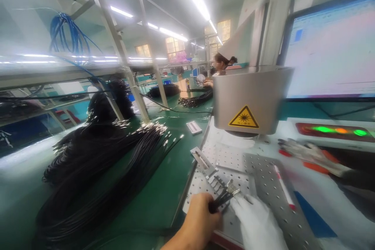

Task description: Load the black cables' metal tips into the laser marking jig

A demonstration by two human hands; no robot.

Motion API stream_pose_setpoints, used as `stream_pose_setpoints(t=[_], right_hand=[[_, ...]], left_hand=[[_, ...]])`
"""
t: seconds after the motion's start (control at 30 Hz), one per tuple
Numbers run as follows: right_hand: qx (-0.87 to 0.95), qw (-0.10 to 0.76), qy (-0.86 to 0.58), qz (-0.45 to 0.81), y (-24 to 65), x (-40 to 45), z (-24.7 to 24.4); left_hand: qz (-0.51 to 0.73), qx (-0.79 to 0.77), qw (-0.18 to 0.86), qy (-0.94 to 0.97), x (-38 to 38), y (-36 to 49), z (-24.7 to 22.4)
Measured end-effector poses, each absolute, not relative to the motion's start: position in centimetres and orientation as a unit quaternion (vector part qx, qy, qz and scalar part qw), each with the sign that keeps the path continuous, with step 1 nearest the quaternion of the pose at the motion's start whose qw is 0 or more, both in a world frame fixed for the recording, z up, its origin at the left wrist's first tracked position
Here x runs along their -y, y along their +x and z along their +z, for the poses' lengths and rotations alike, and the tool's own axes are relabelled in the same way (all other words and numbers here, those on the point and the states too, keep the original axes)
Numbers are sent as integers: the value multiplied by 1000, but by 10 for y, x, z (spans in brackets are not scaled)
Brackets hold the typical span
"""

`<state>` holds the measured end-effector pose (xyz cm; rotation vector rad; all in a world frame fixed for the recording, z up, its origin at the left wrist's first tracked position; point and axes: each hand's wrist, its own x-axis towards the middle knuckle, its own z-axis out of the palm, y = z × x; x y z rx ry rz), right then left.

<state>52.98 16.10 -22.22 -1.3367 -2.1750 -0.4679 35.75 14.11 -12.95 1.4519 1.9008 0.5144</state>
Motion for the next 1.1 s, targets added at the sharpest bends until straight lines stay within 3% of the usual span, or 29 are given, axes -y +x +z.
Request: stream_pose_setpoints(t=[0.27, 0.6, 0.8, 0.97, 1.1], right_hand=[[838, 233, -457, -187, 526, -170, -228], [726, 198, -658, 30, 511, -178, -228], [714, 142, -678, 99, 507, -173, -205], [706, 186, -682, 32, 507, -171, -208], [733, 177, -655, 52, 511, -174, -217]], left_hand=[[235, -684, 409, 556, -149, 346, -123], [294, -625, 480, 542, -162, 335, -117], [306, -663, 432, 529, -163, 342, -129], [264, -702, 392, 532, -162, 346, -128], [200, -723, 346, 563, -159, 350, -118]])
